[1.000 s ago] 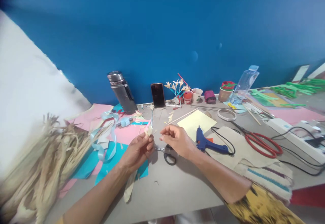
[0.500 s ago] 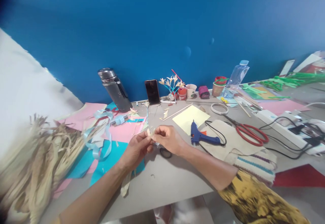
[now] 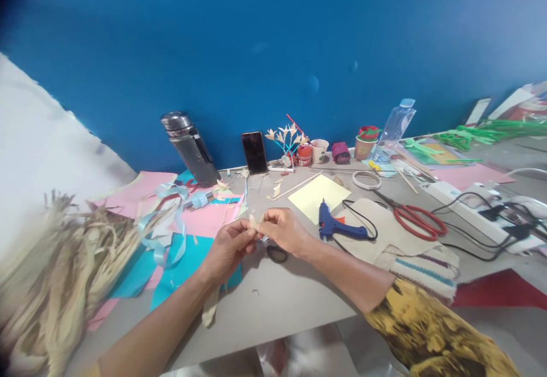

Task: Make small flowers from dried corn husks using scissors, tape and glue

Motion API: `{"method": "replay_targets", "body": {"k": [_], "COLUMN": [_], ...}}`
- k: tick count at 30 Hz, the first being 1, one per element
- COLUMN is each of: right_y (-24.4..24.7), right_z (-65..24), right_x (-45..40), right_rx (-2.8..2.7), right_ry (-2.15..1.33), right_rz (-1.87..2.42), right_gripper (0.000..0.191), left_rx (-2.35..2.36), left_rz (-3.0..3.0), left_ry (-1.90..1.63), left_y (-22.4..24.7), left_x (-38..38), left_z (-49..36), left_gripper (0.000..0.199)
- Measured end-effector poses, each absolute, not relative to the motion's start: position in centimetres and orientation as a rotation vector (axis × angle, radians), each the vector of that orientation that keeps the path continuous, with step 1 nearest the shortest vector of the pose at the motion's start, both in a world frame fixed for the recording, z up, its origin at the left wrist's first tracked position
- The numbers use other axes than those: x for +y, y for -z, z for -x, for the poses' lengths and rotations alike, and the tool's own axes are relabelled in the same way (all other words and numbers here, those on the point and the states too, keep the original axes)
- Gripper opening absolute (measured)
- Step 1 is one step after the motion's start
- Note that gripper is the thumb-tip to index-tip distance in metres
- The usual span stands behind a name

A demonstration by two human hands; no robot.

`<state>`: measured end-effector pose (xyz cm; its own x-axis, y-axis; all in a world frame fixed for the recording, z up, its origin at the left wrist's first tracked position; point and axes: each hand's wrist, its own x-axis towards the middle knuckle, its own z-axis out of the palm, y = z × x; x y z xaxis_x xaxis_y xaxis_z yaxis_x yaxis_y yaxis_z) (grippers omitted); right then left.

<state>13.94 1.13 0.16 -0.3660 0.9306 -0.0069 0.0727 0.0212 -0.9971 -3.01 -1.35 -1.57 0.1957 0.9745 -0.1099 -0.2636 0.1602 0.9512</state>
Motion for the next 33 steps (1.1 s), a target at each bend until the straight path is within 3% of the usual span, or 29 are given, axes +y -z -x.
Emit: {"method": "replay_targets", "body": {"k": [23,29,33], "right_y": [-0.7,-2.5,-2.6], "right_z": [-13.9,-16.5,-18.2], "right_x": [1.6,3.5,2.9], "right_rx": [-1.377,-1.277,-1.197], "right_ry": [-1.676,-1.483,-1.507], "right_rz": [0.949,0.975,0.969], "right_gripper": [0.02,0.023,0.026], "left_rx": [0.762,1.02,1.22], "left_rz": [-0.996,-1.128,-1.378], "left_ry": [-1.038,-1.13,-0.933], "left_y": [0.8,0.9,1.0], "left_x": [-1.4,-0.5,0.0], "left_z": [2.8,3.9,4.6], "left_gripper": [0.038,0.027,0.014]}}
